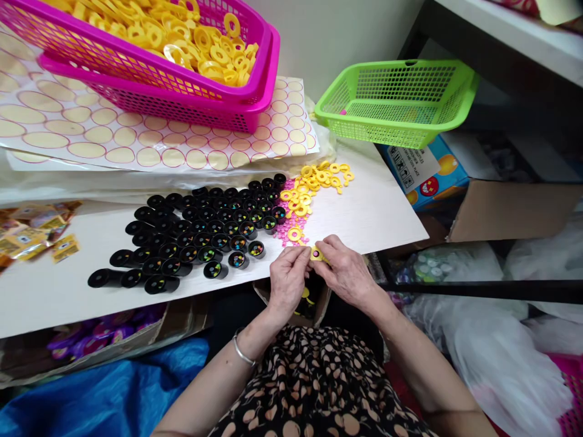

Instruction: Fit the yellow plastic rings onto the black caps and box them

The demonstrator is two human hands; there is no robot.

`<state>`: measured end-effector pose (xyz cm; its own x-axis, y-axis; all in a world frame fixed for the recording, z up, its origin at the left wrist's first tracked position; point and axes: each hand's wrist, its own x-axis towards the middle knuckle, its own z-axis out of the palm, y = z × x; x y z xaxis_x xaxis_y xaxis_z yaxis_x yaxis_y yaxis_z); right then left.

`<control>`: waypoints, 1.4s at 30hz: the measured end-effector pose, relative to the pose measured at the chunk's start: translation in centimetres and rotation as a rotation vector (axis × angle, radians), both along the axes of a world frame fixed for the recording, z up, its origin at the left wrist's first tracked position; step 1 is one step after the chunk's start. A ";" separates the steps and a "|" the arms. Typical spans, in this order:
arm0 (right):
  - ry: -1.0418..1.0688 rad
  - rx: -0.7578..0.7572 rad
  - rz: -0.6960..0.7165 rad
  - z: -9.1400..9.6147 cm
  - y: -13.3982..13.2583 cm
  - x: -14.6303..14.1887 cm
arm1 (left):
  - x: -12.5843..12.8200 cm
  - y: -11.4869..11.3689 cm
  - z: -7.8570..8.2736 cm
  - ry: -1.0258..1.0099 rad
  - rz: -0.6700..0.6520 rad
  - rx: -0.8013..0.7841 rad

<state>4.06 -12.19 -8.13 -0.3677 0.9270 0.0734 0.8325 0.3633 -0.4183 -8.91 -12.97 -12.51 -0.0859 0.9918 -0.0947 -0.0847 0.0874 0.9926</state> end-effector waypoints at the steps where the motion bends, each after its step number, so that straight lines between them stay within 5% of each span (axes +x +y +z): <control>1: 0.001 -0.002 0.005 0.1 0.1 0.0 | 0.0 0.2 0.0 0.046 -0.006 0.015; 13: 0.801 -0.208 -0.097 -2.7 1.0 1.0 | 0.6 1.1 0.5 0.153 -0.008 0.025; 20: 1.185 -0.650 -0.293 -3.5 0.7 0.0 | 1.0 1.3 0.0 0.248 -0.040 0.030; 25: 1.263 -0.549 -0.332 -2.7 1.2 -0.1 | 1.7 2.1 1.2 0.268 -0.056 0.111; 29: 1.306 -0.442 -0.318 -2.1 4.2 0.5 | 2.8 5.0 2.2 0.306 -0.016 0.227; 35: 1.279 -0.572 -0.415 -3.9 8.6 0.8 | 3.9 8.9 0.8 0.400 0.012 0.121; 42: 1.283 -0.590 -0.472 -3.9 8.6 0.9 | 4.4 8.9 0.1 0.346 0.083 0.034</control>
<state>4.92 -3.63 -12.01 -0.0093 0.9500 -0.3122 -0.2188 -0.3066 -0.9264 -4.48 -4.10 -12.45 -0.1877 0.9821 -0.0133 0.2511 0.0610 0.9660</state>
